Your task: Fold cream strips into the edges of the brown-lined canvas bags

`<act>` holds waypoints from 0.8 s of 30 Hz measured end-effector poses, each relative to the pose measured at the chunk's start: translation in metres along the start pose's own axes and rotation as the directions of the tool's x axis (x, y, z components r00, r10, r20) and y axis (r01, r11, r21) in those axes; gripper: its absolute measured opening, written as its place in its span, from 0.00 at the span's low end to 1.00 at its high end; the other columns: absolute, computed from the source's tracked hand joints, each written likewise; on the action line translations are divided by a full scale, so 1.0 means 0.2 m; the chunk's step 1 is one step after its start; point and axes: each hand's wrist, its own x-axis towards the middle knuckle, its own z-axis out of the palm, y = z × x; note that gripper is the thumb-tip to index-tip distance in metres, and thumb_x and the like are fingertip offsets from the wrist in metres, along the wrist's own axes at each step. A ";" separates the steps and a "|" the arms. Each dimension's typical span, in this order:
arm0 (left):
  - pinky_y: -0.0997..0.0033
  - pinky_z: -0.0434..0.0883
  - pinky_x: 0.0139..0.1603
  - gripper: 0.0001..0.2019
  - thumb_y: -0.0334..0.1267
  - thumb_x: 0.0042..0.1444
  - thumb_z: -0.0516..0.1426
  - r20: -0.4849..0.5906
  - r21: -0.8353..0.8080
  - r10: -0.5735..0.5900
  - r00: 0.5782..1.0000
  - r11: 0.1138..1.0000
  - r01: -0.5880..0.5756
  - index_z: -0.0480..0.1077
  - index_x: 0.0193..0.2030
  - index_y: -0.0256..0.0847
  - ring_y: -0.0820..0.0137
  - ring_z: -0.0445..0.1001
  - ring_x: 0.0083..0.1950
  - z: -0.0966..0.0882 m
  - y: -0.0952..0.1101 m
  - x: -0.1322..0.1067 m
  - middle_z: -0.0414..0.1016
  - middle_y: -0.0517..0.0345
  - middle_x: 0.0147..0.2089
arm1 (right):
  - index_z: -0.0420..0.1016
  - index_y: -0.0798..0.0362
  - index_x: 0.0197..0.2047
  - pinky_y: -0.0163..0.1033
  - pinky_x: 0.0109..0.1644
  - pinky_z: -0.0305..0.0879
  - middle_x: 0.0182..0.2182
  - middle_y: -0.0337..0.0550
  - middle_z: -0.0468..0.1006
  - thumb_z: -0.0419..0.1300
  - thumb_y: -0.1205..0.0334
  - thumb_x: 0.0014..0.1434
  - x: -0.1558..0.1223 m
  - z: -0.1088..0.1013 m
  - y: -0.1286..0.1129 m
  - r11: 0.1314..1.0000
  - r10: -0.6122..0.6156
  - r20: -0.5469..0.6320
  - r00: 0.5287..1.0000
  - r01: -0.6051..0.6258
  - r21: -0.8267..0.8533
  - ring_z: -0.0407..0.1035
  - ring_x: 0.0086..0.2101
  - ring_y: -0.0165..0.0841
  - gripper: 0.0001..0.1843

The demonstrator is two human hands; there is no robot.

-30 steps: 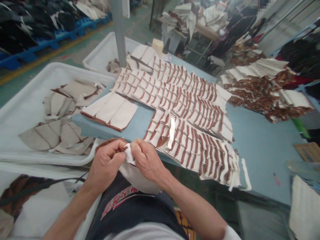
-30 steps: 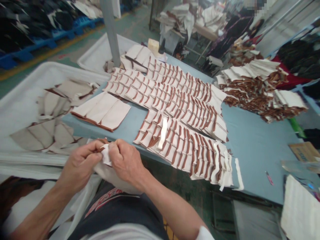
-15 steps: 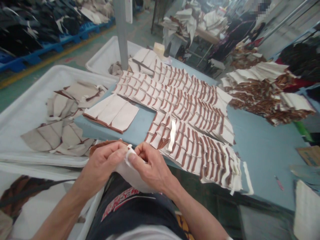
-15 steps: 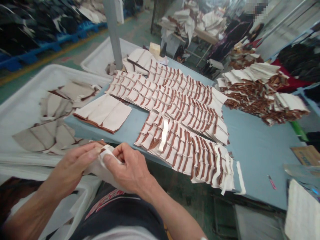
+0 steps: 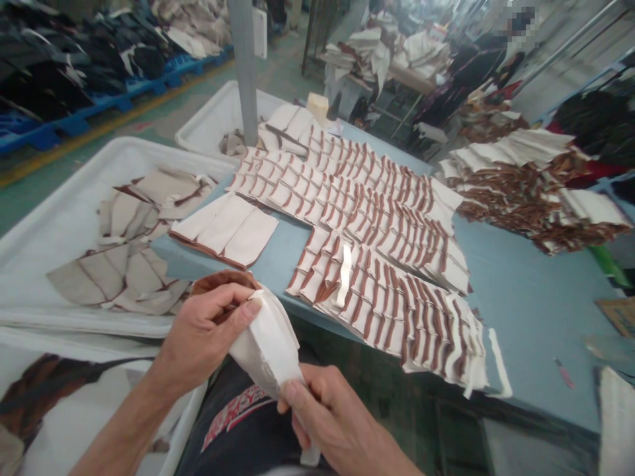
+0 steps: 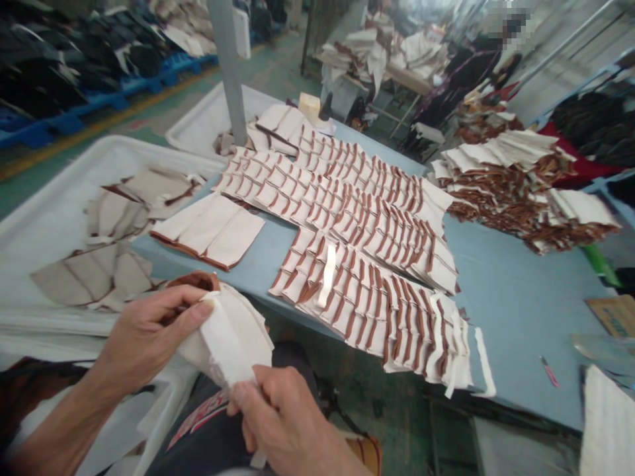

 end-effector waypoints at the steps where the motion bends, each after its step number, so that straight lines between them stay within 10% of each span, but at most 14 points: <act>1: 0.78 0.65 0.23 0.14 0.48 0.65 0.64 0.012 0.001 -0.009 1.000 1.000 0.009 0.82 0.33 0.41 0.72 0.70 0.23 -0.01 0.00 0.00 0.79 0.62 0.26 | 0.78 0.50 0.37 0.35 0.36 0.63 0.26 0.37 0.76 0.55 0.49 0.76 -0.03 -0.02 0.02 0.996 0.010 0.006 1.000 -0.010 -0.091 0.72 0.29 0.32 0.19; 4: 0.78 0.66 0.25 0.15 0.50 0.65 0.64 0.018 0.017 -0.037 0.999 0.999 0.036 0.82 0.34 0.41 0.72 0.71 0.24 -0.06 0.02 -0.02 0.80 0.62 0.27 | 0.81 0.50 0.39 0.38 0.44 0.67 0.34 0.41 0.84 0.62 0.53 0.72 -0.12 -0.16 0.05 0.923 0.041 0.027 0.999 -0.027 -0.384 0.79 0.39 0.37 0.12; 7: 0.78 0.63 0.23 0.16 0.51 0.64 0.65 0.036 0.018 -0.030 0.999 0.999 0.029 0.81 0.33 0.41 0.73 0.68 0.24 -0.09 0.06 -0.04 0.78 0.64 0.26 | 0.82 0.50 0.47 0.40 0.47 0.72 0.38 0.43 0.87 0.63 0.54 0.71 -0.14 -0.33 -0.01 0.897 -0.163 -0.215 0.963 0.054 -0.439 0.81 0.40 0.38 0.10; 10: 0.78 0.62 0.23 0.15 0.50 0.63 0.65 0.093 0.017 -0.051 0.994 0.999 0.050 0.81 0.31 0.42 0.74 0.67 0.24 -0.07 0.13 -0.07 0.75 0.65 0.24 | 0.81 0.50 0.53 0.42 0.55 0.76 0.46 0.45 0.88 0.69 0.46 0.69 -0.05 -0.39 -0.12 0.786 -0.587 -0.302 0.751 0.438 -0.437 0.82 0.47 0.39 0.19; 14: 0.78 0.60 0.26 0.17 0.47 0.62 0.64 0.088 0.066 -0.062 0.994 0.996 0.056 0.78 0.25 0.41 0.76 0.65 0.25 -0.04 0.23 -0.11 0.71 0.67 0.23 | 0.74 0.50 0.65 0.45 0.66 0.73 0.58 0.49 0.85 0.72 0.40 0.66 0.22 -0.29 -0.30 0.459 -0.870 -0.035 0.491 0.784 -0.418 0.80 0.57 0.40 0.33; 17: 0.78 0.60 0.27 0.18 0.48 0.61 0.64 0.094 0.084 -0.064 0.994 0.995 0.056 0.78 0.23 0.41 0.76 0.65 0.25 -0.05 0.27 -0.15 0.73 0.67 0.23 | 0.78 0.44 0.57 0.40 0.60 0.71 0.44 0.37 0.86 0.75 0.39 0.62 0.40 -0.23 -0.36 0.412 -0.839 0.160 0.520 0.799 -0.438 0.80 0.47 0.35 0.28; 22: 0.78 0.60 0.27 0.16 0.48 0.61 0.65 0.151 0.053 -0.093 0.984 0.995 0.086 0.83 0.27 0.42 0.76 0.68 0.25 -0.09 0.26 -0.18 0.77 0.65 0.24 | 0.67 0.49 0.30 0.42 0.47 0.61 0.24 0.30 0.67 0.71 0.35 0.66 0.48 -0.25 -0.36 0.252 -0.863 0.293 0.411 0.854 -0.455 0.64 0.30 0.30 0.30; 24: 0.78 0.60 0.26 0.16 0.48 0.62 0.65 0.181 0.052 -0.088 0.979 0.995 0.080 0.83 0.28 0.41 0.76 0.68 0.25 -0.10 0.23 -0.18 0.77 0.64 0.24 | 0.60 0.49 0.26 0.40 0.41 0.53 0.22 0.28 0.58 0.68 0.35 0.70 0.44 -0.27 -0.37 0.266 -0.817 0.353 0.456 0.841 -0.471 0.58 0.28 0.28 0.34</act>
